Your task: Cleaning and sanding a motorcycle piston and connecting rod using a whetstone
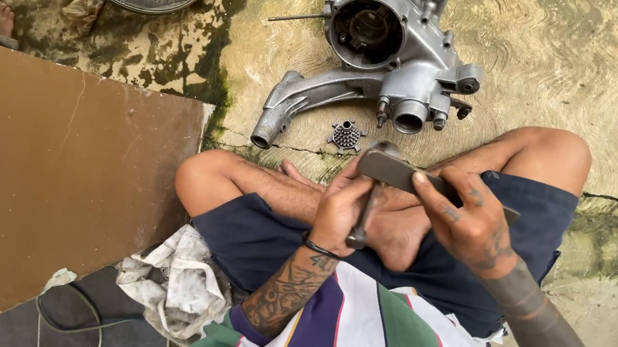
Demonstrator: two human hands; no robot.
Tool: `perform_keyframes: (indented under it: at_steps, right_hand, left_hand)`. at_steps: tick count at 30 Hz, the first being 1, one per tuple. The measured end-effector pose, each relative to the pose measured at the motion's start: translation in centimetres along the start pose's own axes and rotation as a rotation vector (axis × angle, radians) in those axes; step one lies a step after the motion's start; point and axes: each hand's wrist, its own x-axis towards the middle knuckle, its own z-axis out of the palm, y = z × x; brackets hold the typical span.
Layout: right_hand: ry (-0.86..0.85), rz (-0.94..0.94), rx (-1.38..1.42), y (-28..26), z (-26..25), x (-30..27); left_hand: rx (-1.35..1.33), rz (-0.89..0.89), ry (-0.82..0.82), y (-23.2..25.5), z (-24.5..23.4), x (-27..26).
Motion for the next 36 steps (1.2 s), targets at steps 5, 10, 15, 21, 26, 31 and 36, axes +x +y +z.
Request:
perform_keyframes:
  at_steps: [5,10,15,21,26,31,36]
  right_hand:
    - [0.024,0.030,-0.046,-0.7,0.8,-0.7]
    - [0.026,0.000,-0.075,0.0,0.2,-0.6]
    - [0.074,-0.027,-0.171,-1.7,0.7,1.1]
    - [0.063,-0.017,-0.091,-1.7,1.3,0.3]
    - [-0.106,0.049,-0.214,3.2,-0.6,-0.2]
    - [-0.072,0.323,-0.087,6.0,-4.0,0.4]
    - [-0.071,0.544,0.213,1.1,-3.4,-1.0]
  left_hand:
    - [-0.011,-0.021,0.079,-2.7,-0.3,-0.2]
    - [-0.030,0.018,-0.007,-0.4,-0.3,0.3]
    - [-0.035,0.002,0.064,-2.1,2.1,-0.7]
    - [0.018,-0.068,0.104,-4.5,-3.7,0.2]
    - [-0.084,-0.100,-0.005,-1.0,-3.0,0.4]
    - [-0.195,-0.085,-0.042,1.6,-1.4,-1.0]
    - [-0.230,-0.215,0.103,1.5,-0.1,-1.3]
